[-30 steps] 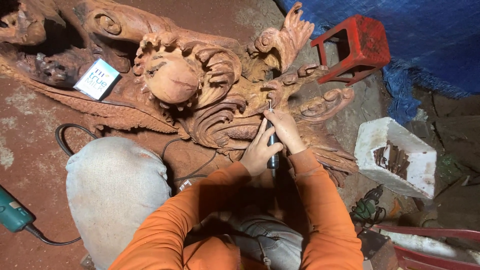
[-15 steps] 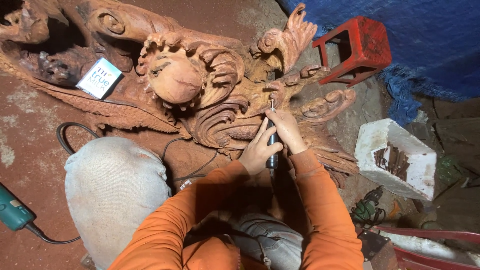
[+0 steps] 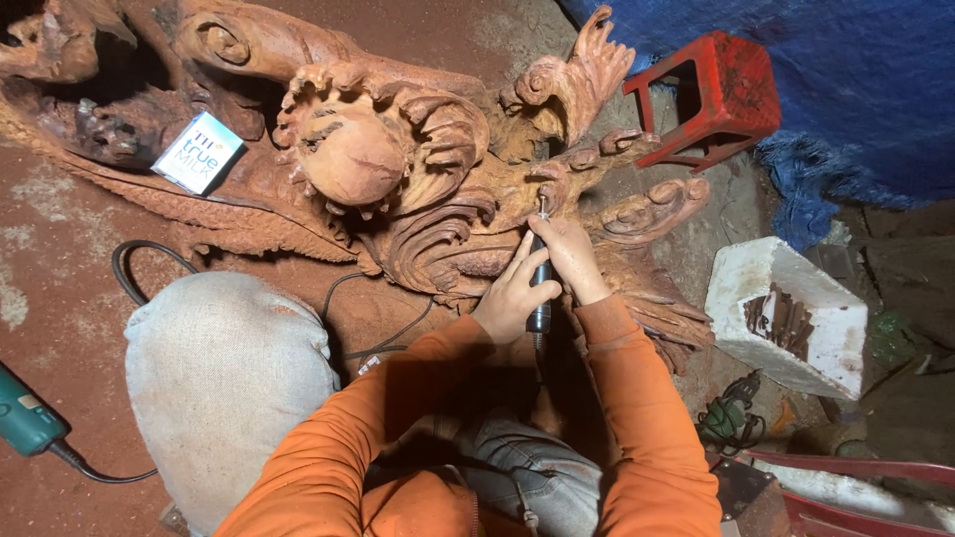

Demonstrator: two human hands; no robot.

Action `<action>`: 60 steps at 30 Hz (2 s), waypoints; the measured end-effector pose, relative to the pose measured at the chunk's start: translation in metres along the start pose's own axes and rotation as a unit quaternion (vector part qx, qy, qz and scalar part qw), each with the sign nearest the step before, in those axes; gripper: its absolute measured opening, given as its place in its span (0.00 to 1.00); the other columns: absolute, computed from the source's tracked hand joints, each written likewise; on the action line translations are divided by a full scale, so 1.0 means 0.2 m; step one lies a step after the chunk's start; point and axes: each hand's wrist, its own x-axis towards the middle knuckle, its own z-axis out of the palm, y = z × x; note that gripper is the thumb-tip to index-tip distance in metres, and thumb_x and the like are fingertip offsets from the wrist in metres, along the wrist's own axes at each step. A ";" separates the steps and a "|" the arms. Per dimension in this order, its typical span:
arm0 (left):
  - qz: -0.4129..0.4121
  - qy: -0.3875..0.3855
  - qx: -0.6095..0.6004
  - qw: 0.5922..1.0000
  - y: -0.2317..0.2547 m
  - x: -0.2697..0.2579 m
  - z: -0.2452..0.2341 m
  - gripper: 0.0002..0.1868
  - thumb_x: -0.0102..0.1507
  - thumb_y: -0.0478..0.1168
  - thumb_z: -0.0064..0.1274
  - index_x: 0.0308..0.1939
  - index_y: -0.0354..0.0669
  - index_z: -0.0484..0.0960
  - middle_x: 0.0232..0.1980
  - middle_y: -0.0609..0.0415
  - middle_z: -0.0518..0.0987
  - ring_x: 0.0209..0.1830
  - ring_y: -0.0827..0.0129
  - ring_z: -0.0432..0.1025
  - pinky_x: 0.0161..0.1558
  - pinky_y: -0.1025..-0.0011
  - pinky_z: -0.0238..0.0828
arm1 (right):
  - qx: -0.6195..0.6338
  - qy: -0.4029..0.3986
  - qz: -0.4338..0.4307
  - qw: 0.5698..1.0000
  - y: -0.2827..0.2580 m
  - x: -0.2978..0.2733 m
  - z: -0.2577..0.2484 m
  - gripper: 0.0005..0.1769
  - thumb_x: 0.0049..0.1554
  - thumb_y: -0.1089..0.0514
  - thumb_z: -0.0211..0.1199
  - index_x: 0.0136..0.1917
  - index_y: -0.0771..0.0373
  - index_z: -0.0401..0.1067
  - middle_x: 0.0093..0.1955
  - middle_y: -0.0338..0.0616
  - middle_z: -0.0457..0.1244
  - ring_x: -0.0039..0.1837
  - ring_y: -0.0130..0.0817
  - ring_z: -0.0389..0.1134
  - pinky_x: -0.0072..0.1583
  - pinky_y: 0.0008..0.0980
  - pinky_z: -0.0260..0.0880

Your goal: Carving intricate details into a large wooden sculpture using a handheld rotary tool.

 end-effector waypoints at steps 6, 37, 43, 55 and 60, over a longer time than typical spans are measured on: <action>-0.002 0.003 -0.010 1.000 -0.02 -0.01 0.02 0.10 0.64 0.39 0.53 0.46 0.53 0.70 0.69 0.38 0.63 0.76 0.22 0.48 0.66 0.46 0.64 | -0.012 -0.003 -0.002 1.000 0.01 0.00 0.00 0.24 0.56 0.33 0.63 0.46 0.55 0.82 0.43 0.52 0.71 0.57 0.49 0.71 0.56 0.44 0.68; 0.042 -0.012 0.005 0.999 -0.14 -0.05 0.05 0.07 0.65 0.40 0.52 0.45 0.55 0.70 0.68 0.41 0.65 0.76 0.25 0.51 0.71 0.49 0.59 | -0.009 0.013 0.036 0.999 -0.05 -0.02 0.03 0.31 0.53 0.30 0.65 0.48 0.60 0.81 0.50 0.58 0.71 0.62 0.52 0.70 0.60 0.47 0.68; 0.039 -0.024 -0.009 0.999 -0.14 -0.08 0.02 0.10 0.63 0.40 0.54 0.45 0.55 0.70 0.69 0.40 0.64 0.75 0.23 0.51 0.70 0.47 0.60 | -0.003 0.024 0.071 0.997 -0.14 -0.11 0.04 0.34 0.50 0.31 0.67 0.51 0.65 0.80 0.53 0.60 0.70 0.64 0.52 0.68 0.62 0.48 0.67; 0.065 -0.001 0.000 0.998 -0.15 -0.08 0.01 0.08 0.64 0.41 0.54 0.45 0.55 0.72 0.66 0.41 0.67 0.73 0.24 0.56 0.70 0.48 0.61 | -0.012 0.012 0.065 0.998 -0.03 -0.06 0.06 0.31 0.52 0.31 0.64 0.50 0.61 0.81 0.50 0.57 0.71 0.62 0.51 0.69 0.61 0.47 0.67; 0.079 -0.008 -0.004 0.997 -0.19 -0.08 0.03 0.08 0.64 0.42 0.53 0.45 0.55 0.71 0.66 0.40 0.67 0.73 0.24 0.55 0.71 0.47 0.59 | -0.005 -0.002 0.055 0.998 -0.09 -0.10 0.03 0.31 0.55 0.32 0.61 0.53 0.60 0.81 0.52 0.58 0.70 0.63 0.54 0.68 0.63 0.48 0.66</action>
